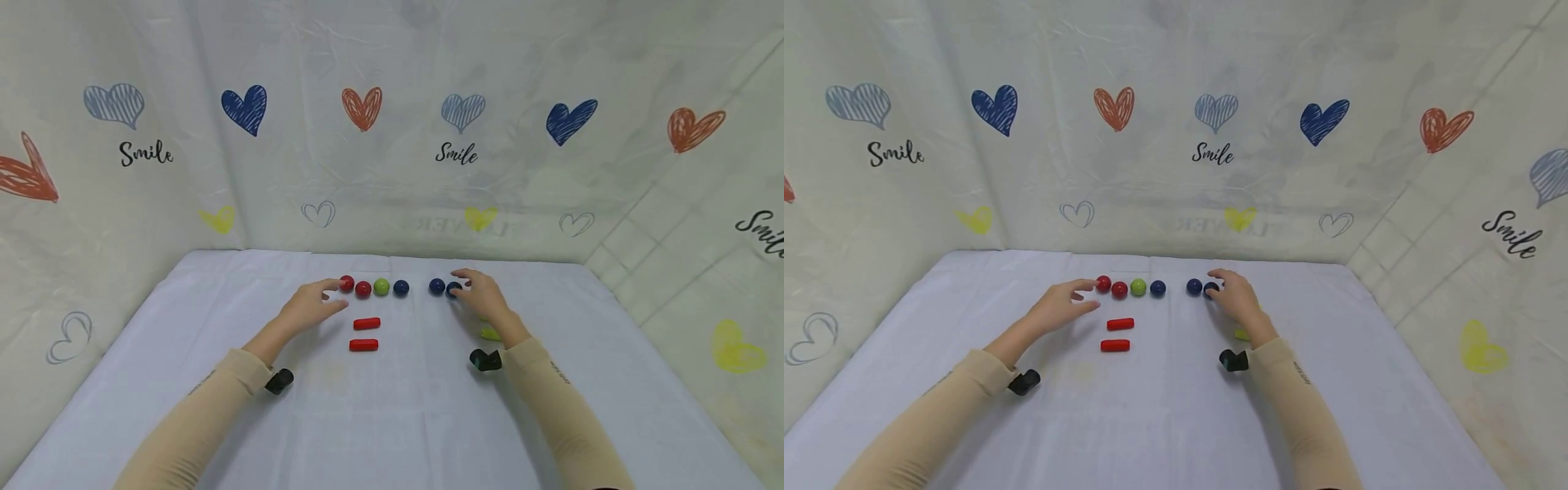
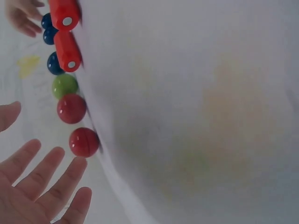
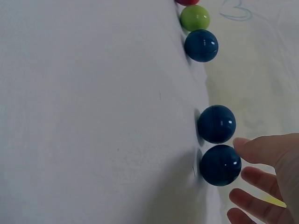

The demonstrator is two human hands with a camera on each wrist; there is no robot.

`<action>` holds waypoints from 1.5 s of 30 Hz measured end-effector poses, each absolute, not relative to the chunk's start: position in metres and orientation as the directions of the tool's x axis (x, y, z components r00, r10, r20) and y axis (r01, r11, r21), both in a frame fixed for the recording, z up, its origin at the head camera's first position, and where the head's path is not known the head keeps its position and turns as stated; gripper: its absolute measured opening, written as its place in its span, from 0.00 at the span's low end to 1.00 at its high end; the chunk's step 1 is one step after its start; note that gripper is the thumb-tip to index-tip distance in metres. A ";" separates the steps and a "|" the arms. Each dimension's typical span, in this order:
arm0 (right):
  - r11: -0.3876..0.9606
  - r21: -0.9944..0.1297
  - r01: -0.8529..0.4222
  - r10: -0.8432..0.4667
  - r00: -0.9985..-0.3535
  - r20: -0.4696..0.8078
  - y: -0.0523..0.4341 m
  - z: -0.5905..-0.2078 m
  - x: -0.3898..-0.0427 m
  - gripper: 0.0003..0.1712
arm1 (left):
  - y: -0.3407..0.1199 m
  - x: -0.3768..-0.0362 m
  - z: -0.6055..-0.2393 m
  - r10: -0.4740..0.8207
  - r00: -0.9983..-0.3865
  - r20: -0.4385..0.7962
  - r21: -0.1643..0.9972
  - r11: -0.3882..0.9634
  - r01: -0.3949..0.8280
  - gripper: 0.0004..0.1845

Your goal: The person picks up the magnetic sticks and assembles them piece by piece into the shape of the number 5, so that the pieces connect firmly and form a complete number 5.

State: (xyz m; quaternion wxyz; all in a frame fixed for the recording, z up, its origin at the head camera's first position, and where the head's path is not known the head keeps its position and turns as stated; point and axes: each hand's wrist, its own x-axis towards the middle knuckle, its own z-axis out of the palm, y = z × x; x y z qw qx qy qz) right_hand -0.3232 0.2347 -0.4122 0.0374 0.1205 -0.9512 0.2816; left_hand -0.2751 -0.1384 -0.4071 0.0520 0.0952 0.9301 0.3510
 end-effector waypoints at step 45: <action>0.819 -0.535 -0.208 -0.181 -0.978 0.103 0.232 -0.418 -0.320 0.23 | -0.103 -0.285 -0.420 0.347 -0.922 -0.171 0.653 0.741 0.158 0.14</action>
